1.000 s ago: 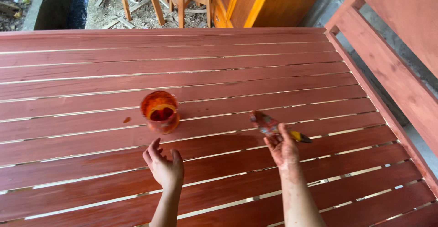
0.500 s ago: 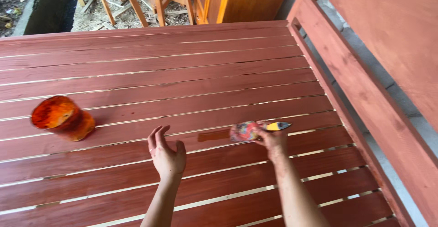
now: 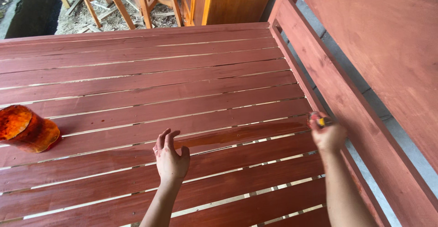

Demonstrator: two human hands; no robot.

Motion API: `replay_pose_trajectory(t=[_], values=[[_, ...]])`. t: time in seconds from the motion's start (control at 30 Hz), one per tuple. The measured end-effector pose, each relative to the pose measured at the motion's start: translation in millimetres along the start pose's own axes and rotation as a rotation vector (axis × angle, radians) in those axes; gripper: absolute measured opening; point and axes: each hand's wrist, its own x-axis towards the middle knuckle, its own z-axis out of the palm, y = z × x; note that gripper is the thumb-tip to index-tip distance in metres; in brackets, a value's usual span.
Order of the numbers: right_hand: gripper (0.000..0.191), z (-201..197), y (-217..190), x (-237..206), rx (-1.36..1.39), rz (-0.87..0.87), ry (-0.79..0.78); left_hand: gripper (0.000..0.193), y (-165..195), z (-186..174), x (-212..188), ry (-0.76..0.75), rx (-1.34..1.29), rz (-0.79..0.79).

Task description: The person applies reddish-brown stain to a slatted wooden surface using a small brush and a plastic cup. They repeatedly dip the brush into the cup and spread the stain along the slats, moving the cup as needed to reach different sections.

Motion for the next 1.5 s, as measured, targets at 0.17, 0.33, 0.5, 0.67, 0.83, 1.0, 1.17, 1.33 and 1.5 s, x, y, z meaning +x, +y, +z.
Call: replay_pose_trajectory(t=[0.17, 0.33, 0.5, 0.67, 0.83, 1.0, 1.17, 1.33, 1.5], values=[[0.095, 28.0, -52.9, -55.1, -0.419, -0.334, -0.183, 0.055, 23.2, 20.4, -8.2, -0.073, -0.047, 0.017], [0.069, 31.1, -40.9, -39.0, -0.432, -0.303, -0.007, 0.055, 42.9, 36.8, -8.0, -0.107, -0.027, 0.104], [0.07, 28.3, -32.6, -31.1, -0.516, -0.169, -0.045, 0.059, 58.4, 45.2, -6.8, -0.199, -0.072, -0.046], [0.086, 26.8, -34.0, -39.5, -0.474, -0.318, -0.066, 0.059, 60.9, 54.2, -4.0, -0.138, -0.074, 0.077], [0.084, 12.3, -17.3, -19.6, -0.489, -0.18, -0.13, 0.065, 65.4, 59.0, -8.9, -0.241, -0.022, -0.035], [0.075, 3.1, -9.1, -39.5, -0.418, -0.088, -0.069, 0.062, 57.2, 44.8, -13.9, -0.242, -0.074, -0.041], [0.06, 17.4, -16.8, -26.4, -0.387, 0.191, -0.176, 0.057, 26.5, 13.6, -10.8, -0.147, -0.069, 0.042], [0.022, 59.5, -99.3, -77.4, 0.147, 0.238, -0.179, 0.054, -9.3, -39.8, -3.0, -0.135, -0.025, 0.044], [0.037, 63.5, -229.9, -139.0, 0.19, -0.147, 0.035, 0.055, -52.4, -99.0, -0.9, -0.095, -0.05, 0.015]])
